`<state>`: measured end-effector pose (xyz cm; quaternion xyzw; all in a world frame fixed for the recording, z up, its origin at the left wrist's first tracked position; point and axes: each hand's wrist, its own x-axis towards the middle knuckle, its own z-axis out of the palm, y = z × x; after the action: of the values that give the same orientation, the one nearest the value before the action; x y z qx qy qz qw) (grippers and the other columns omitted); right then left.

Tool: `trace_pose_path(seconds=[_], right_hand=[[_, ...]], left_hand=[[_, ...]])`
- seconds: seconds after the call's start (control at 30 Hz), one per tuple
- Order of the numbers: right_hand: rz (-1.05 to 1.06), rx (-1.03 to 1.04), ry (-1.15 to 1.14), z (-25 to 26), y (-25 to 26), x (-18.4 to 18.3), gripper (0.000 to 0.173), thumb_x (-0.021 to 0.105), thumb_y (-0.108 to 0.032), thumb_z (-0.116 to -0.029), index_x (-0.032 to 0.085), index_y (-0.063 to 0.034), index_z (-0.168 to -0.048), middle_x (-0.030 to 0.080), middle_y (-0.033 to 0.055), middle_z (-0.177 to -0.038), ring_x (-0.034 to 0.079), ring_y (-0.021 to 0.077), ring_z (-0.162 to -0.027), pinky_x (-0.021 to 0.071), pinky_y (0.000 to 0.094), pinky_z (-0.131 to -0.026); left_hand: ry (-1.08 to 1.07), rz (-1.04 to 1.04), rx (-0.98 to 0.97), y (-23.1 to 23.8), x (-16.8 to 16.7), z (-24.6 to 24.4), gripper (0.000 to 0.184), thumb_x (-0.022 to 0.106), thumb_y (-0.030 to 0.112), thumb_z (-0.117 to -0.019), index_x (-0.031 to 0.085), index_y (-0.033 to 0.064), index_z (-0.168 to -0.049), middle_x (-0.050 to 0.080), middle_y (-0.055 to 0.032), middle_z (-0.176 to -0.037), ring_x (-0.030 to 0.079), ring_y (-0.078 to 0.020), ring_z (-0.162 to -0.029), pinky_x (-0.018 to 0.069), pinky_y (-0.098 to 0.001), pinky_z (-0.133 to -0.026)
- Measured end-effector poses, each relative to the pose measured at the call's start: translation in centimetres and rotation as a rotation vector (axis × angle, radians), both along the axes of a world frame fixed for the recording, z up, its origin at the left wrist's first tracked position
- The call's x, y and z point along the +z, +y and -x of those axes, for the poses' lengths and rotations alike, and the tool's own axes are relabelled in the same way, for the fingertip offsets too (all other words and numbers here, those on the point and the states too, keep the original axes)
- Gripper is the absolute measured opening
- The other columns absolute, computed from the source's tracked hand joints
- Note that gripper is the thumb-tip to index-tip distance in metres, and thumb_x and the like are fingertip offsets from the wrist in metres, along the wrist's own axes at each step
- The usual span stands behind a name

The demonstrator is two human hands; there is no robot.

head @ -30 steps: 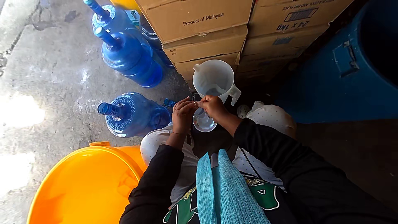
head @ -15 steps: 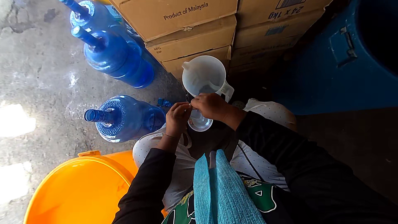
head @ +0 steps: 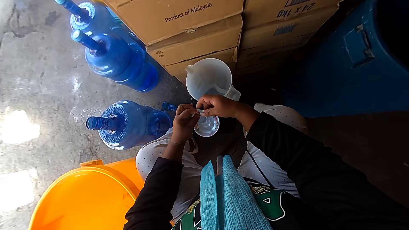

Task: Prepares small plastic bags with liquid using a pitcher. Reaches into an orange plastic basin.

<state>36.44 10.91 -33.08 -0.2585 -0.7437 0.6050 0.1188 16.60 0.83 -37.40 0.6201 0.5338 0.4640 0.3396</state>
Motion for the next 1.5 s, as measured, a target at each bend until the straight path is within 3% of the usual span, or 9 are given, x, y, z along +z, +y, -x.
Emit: trace_pose_path(seconds=[0.27,0.47,0.7,0.8,0.97,1.1,1.2,1.33,1.5], right_hand=[[0.139,0.013,0.082,1.1,0.2,-1.3,0.021,0.075,0.000,-0.0898,0.062,0.0038,-0.106,0.062,0.0079,-0.087,0.059,0.0093,-0.077,0.0520,0.0256,-0.075],[0.254,0.001,0.122,1.4,-0.4,-1.7,0.012,0.072,0.002,-0.0915,0.060,0.0004,-0.093,0.056,0.0020,-0.078,0.054,0.0060,-0.070,0.0469,0.0216,-0.067],[0.042,-0.186,0.119,1.5,-1.8,-1.8,0.010,0.069,-0.002,-0.0956,0.062,0.0046,-0.095,0.055,0.0054,-0.080,0.051,0.0081,-0.072,0.0454,0.0236,-0.069],[-0.061,-0.334,0.200,2.0,-3.0,-3.1,0.010,0.071,-0.004,-0.0938,0.065,0.0045,-0.094,0.061,0.0073,-0.082,0.056,0.0080,-0.075,0.0486,0.0235,-0.072],[-0.311,-0.527,0.236,2.9,-4.8,-4.0,0.012,0.071,-0.006,-0.0933,0.073,0.0051,-0.097,0.070,0.0163,-0.092,0.066,0.0191,-0.088,0.0544,0.0280,-0.083],[-0.553,-0.389,0.143,2.3,-3.8,-3.0,0.014,0.068,-0.001,-0.0909,0.074,0.0030,-0.103,0.071,0.0170,-0.094,0.070,0.0278,-0.090,0.0589,0.0412,-0.084],[-0.600,-0.130,-0.095,1.9,-2.1,-1.0,0.031,0.060,-0.008,-0.0997,0.067,0.0013,-0.128,0.071,0.0231,-0.113,0.070,0.0377,-0.106,0.0551,0.0529,-0.095],[-0.794,0.093,-0.170,1.9,-0.5,0.8,0.023,0.053,-0.004,-0.1023,0.072,0.0064,-0.109,0.071,0.0245,-0.103,0.071,0.0400,-0.100,0.0570,0.0523,-0.089],[-0.850,0.352,-0.219,1.5,1.4,1.3,0.020,0.052,0.001,-0.1012,0.069,0.0107,-0.100,0.070,0.0265,-0.101,0.070,0.0413,-0.100,0.0556,0.0507,-0.090]], left_hand=[[-0.181,0.184,-0.117,0.1,0.7,1.1,0.010,0.069,-0.001,-0.0897,0.072,0.0078,-0.092,0.065,-0.0023,-0.124,0.059,-0.0112,-0.121,0.0521,-0.0298,-0.100],[-0.245,0.211,-0.140,0.3,0.0,1.9,0.006,0.080,0.016,-0.0840,0.076,0.0117,-0.088,0.069,-0.0040,-0.128,0.054,-0.0185,-0.135,0.0451,-0.0367,-0.112],[-0.411,0.234,-0.011,0.2,0.0,0.5,0.006,0.077,0.007,-0.0869,0.077,0.0087,-0.093,0.070,-0.0061,-0.129,0.063,-0.0174,-0.125,0.0527,-0.0342,-0.104],[-0.510,0.183,0.093,0.5,-0.8,-0.3,0.011,0.070,-0.002,-0.0883,0.076,0.0061,-0.094,0.074,-0.0080,-0.117,0.067,-0.0196,-0.120,0.0545,-0.0347,-0.102],[-0.475,0.077,0.193,1.2,-1.0,-0.6,0.012,0.068,-0.005,-0.0886,0.074,0.0012,-0.097,0.076,-0.0093,-0.106,0.071,-0.0193,-0.109,0.0579,-0.0346,-0.097],[-0.262,0.013,0.178,0.8,-1.1,-0.2,0.011,0.066,0.000,-0.0909,0.074,0.0036,-0.098,0.075,-0.0055,-0.107,0.069,-0.0165,-0.108,0.0542,-0.0407,-0.100],[-0.196,-0.066,0.154,1.0,-1.3,-0.1,0.011,0.069,-0.002,-0.0867,0.077,0.0007,-0.094,0.077,-0.0052,-0.101,0.070,-0.0118,-0.105,0.0408,-0.0465,-0.115],[-0.187,-0.083,0.095,1.0,-0.5,-0.2,0.009,0.070,-0.004,-0.0849,0.076,-0.0024,-0.091,0.077,-0.0080,-0.101,0.069,-0.0127,-0.108,0.0342,-0.0469,-0.121],[-0.210,-0.113,0.020,1.1,-0.6,-0.4,0.009,0.069,-0.007,-0.0842,0.076,-0.0023,-0.088,0.077,-0.0079,-0.098,0.069,-0.0125,-0.109,0.0312,-0.0457,-0.122]])
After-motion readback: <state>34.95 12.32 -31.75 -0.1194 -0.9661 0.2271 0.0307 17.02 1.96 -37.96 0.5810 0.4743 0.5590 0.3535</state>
